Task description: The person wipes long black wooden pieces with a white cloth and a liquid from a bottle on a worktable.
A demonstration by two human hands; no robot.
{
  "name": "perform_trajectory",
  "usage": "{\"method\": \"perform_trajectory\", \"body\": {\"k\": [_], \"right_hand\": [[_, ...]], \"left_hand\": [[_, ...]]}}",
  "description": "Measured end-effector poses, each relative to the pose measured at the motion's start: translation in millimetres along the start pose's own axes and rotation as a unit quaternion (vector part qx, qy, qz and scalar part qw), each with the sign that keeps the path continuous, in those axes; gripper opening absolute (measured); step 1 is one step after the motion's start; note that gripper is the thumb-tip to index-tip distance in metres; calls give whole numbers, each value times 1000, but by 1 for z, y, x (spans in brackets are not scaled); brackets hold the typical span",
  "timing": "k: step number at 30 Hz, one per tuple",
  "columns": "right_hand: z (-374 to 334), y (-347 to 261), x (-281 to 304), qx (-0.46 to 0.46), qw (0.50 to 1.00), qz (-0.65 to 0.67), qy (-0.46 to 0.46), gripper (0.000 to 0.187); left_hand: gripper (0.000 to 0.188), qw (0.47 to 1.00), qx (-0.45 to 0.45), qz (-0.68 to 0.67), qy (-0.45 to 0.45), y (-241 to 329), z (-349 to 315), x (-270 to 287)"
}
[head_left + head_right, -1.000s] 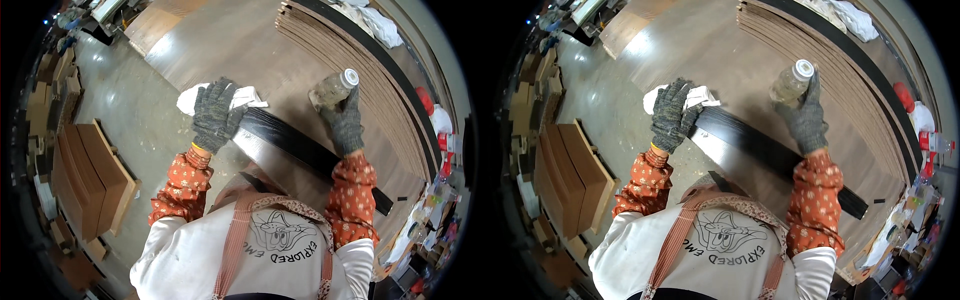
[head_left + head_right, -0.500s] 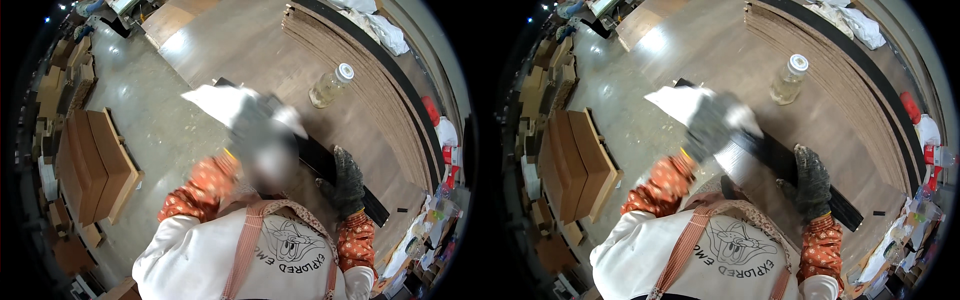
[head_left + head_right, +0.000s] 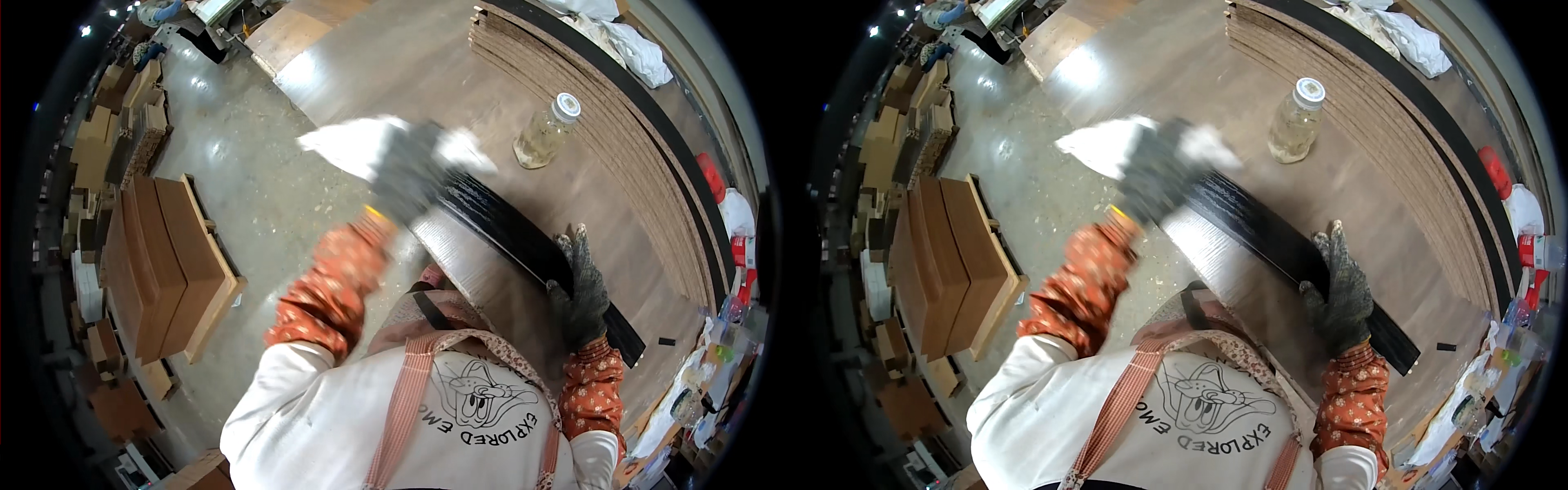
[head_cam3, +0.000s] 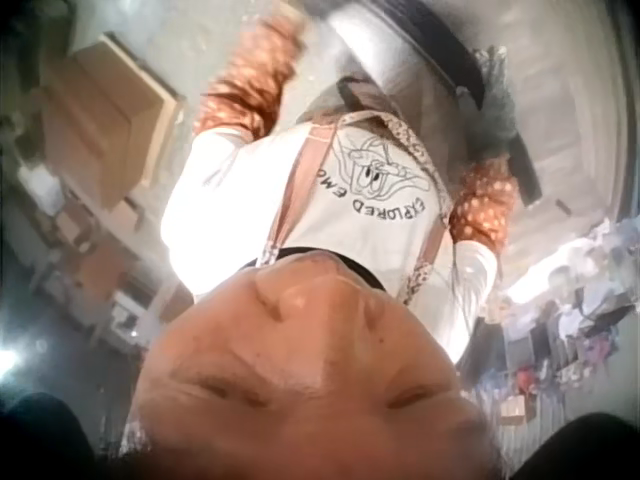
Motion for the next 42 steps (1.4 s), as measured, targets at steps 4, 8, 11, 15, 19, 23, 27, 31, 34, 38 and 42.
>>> {"method": "perform_trajectory", "body": {"k": [4,8,11,15,19,23,27,31,34,38,42], "right_hand": [[2,-5,2,-34,999,13,-11,80],[4,2,0,-75,993,76,-41,87],[3,31,-8,-6,885,462,65,91],[30,37,10,-6,846,519,122,103],[109,1,17,84,959,215,165,117],[185,18,0,57,943,293,149,110],[187,27,-1,33,974,126,186,92],[148,37,26,-2,991,-63,117,81],[80,31,65,27,979,-135,153,68],[5,33,90,-44,949,-309,37,63],[-25,46,88,-79,935,-344,-21,46]], "left_hand": [[48,881,54,336,328,-54,-18,36],[55,982,-76,34,171,46,-15,-84],[55,955,-250,103,121,117,-35,-126],[56,976,-176,111,56,68,-17,-83],[51,959,-187,54,205,11,-31,-46],[45,951,-159,-59,260,4,-34,-22],[43,960,-146,34,235,2,-35,-16],[50,952,-132,109,253,-27,-30,-25],[48,963,-30,55,263,-46,-24,-27],[50,938,-86,209,262,-17,-24,-48],[55,942,-90,197,256,67,-17,-71]]}}
Point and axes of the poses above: each hand's wrist, its own z-axis towards the middle knuckle, its own x-axis out of the back of the hand, y = z × x, the point moved 6 cm from there along z, towards the middle knuckle, and after that the axes turned 12 degrees about -y, right-handed, at the moved point
